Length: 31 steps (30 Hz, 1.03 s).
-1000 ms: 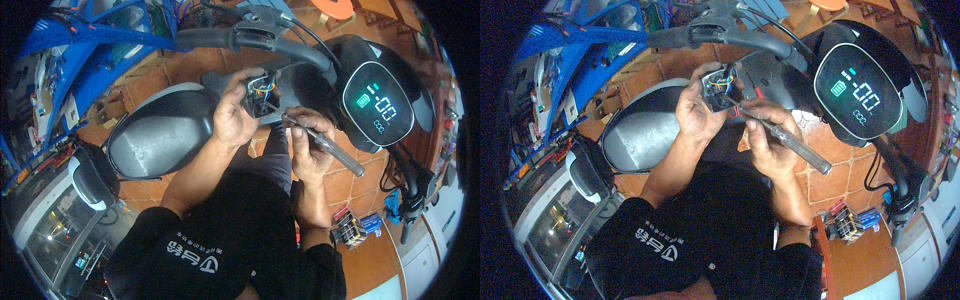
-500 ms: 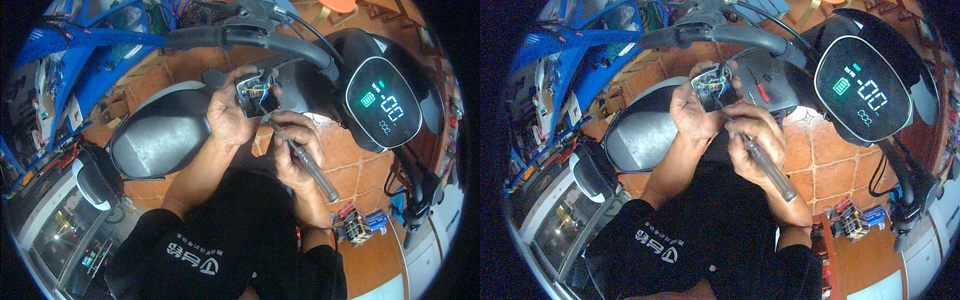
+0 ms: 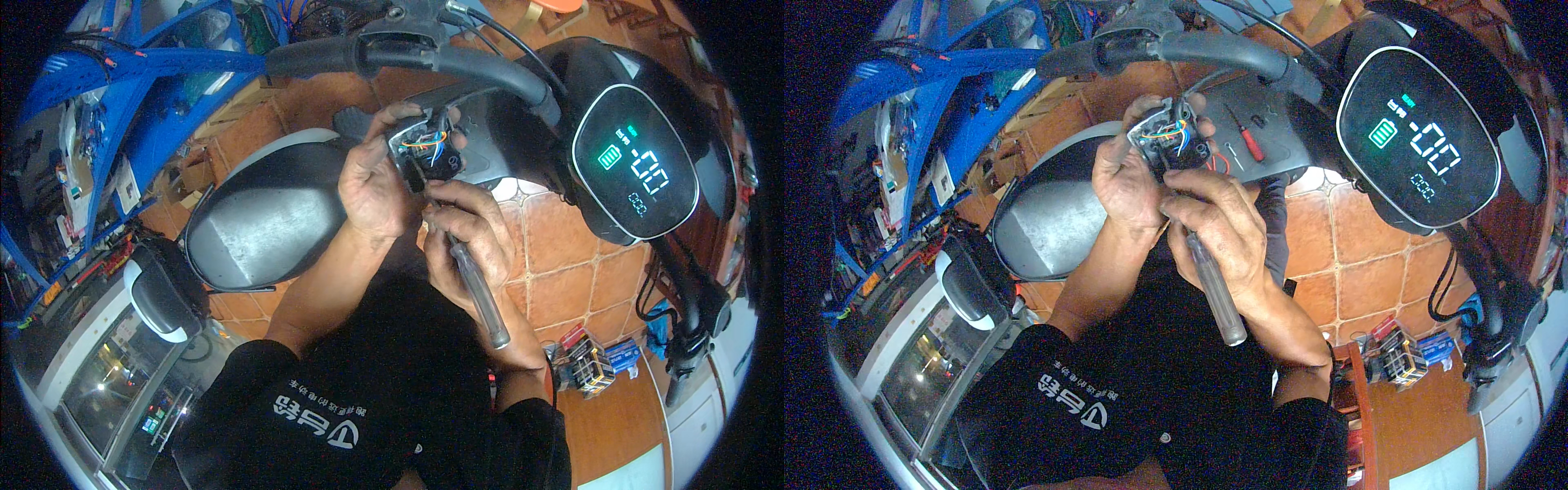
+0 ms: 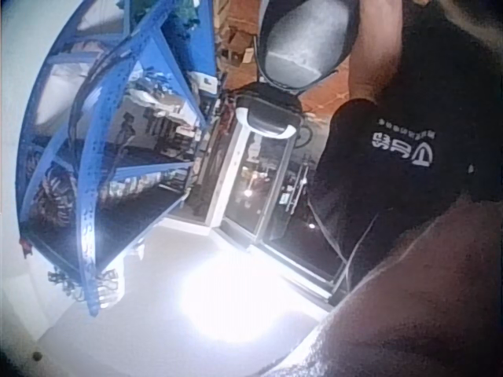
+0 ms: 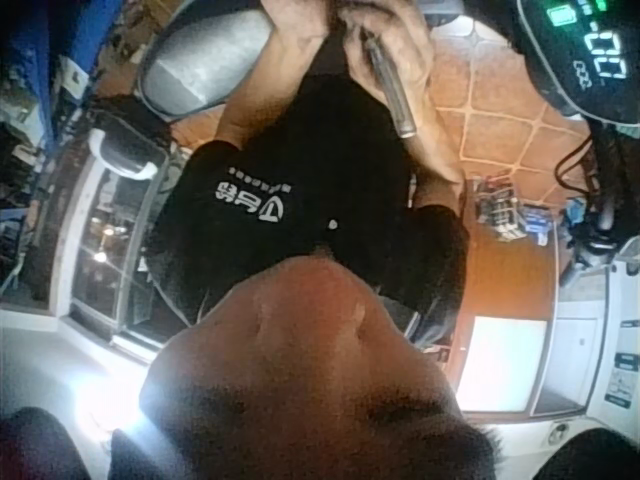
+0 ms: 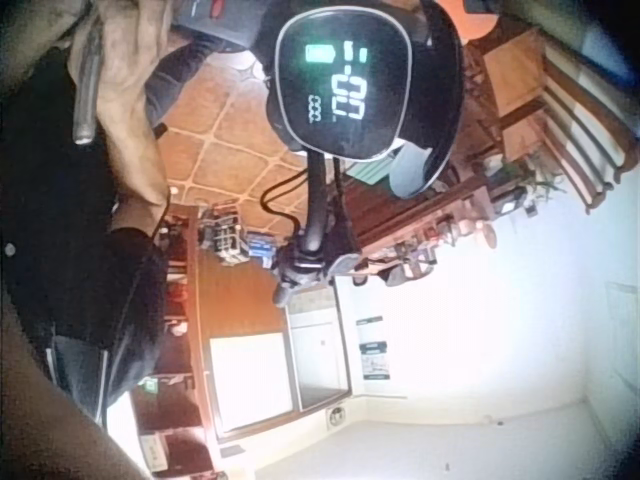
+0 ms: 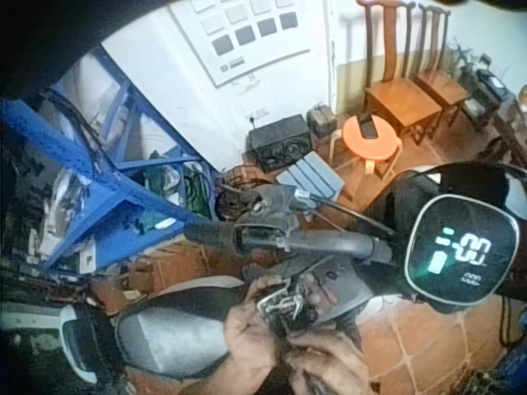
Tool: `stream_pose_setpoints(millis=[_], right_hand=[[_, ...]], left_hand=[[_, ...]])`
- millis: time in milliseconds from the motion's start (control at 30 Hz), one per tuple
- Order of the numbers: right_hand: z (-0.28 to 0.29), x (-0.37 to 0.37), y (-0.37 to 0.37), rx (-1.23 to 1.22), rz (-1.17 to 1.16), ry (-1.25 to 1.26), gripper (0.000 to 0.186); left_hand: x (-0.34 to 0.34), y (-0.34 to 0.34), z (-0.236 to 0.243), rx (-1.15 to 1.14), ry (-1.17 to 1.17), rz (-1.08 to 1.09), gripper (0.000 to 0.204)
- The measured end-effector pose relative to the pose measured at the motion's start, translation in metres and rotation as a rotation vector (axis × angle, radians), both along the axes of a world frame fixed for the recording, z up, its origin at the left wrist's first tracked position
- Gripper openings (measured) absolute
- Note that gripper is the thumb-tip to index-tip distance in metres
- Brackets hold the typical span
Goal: The person works on the handlebar area of an electric scooter, using a screwdriver to adjust wires and components inside a small black housing. They repeatedly tighten and loosen screws while manipulating the internal wiring.
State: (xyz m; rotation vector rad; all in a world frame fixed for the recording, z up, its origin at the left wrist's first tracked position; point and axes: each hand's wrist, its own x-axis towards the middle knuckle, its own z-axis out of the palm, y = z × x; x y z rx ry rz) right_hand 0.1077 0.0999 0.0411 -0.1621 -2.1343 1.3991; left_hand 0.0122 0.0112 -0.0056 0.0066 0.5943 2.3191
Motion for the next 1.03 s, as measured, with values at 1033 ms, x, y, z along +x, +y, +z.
stream_pose_setpoints(millis=[1033], right_hand=[[-0.337, 0.107, 0.014, -0.026, -0.207, -1.146, 0.035]], left_hand=[[-0.033, -0.014, -0.019, -0.003, 0.06, -0.18, 0.054]])
